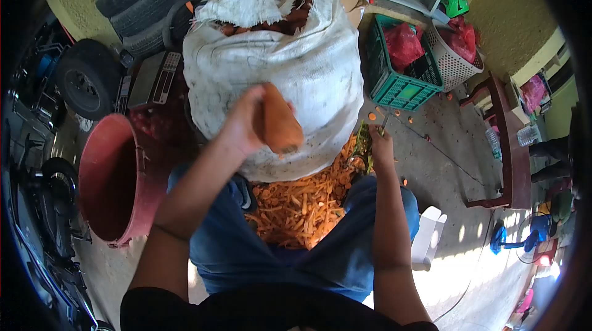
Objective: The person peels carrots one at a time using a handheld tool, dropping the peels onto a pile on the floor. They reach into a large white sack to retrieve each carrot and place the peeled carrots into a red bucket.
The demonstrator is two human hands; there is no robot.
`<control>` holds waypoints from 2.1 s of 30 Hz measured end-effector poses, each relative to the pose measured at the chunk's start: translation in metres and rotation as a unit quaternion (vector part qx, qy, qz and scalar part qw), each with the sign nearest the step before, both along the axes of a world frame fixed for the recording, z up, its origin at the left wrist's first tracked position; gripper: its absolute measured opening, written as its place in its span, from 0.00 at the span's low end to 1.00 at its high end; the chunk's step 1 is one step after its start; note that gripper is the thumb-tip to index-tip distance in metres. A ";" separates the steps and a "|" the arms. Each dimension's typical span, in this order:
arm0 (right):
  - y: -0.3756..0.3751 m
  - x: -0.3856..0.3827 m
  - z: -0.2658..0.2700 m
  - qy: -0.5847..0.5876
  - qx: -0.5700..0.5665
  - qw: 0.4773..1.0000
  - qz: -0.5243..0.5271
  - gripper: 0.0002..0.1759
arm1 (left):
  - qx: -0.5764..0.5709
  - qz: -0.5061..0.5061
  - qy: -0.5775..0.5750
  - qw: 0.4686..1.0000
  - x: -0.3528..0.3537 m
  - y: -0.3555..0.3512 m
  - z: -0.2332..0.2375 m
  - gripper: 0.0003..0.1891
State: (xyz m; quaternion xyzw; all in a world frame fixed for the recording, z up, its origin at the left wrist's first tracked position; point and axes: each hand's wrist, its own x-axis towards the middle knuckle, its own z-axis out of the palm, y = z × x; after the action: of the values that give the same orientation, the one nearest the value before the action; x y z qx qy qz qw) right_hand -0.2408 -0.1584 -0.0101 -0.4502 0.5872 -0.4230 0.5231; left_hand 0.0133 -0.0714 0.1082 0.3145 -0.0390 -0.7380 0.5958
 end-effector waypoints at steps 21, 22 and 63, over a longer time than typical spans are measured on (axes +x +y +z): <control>0.114 0.055 -0.009 -0.191 0.038 0.980 0.036 0.08 | 0.086 -0.137 0.009 0.987 -0.056 0.088 -0.125 0.19; 0.119 0.062 -0.011 -0.164 0.010 0.985 0.056 0.08 | 0.087 -0.136 0.010 0.987 -0.052 0.088 -0.132 0.19; 0.059 0.019 0.011 0.373 -0.256 0.849 -0.272 0.12 | -0.020 -0.422 -0.062 0.904 -0.047 0.108 -0.107 0.15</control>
State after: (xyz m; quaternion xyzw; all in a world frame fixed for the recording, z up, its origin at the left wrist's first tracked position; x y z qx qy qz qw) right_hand -0.2221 -0.0991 0.0005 -0.5145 0.7078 -0.4840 -0.0050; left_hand -0.0337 0.0361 0.0011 0.3017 -0.2198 -0.8984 0.2314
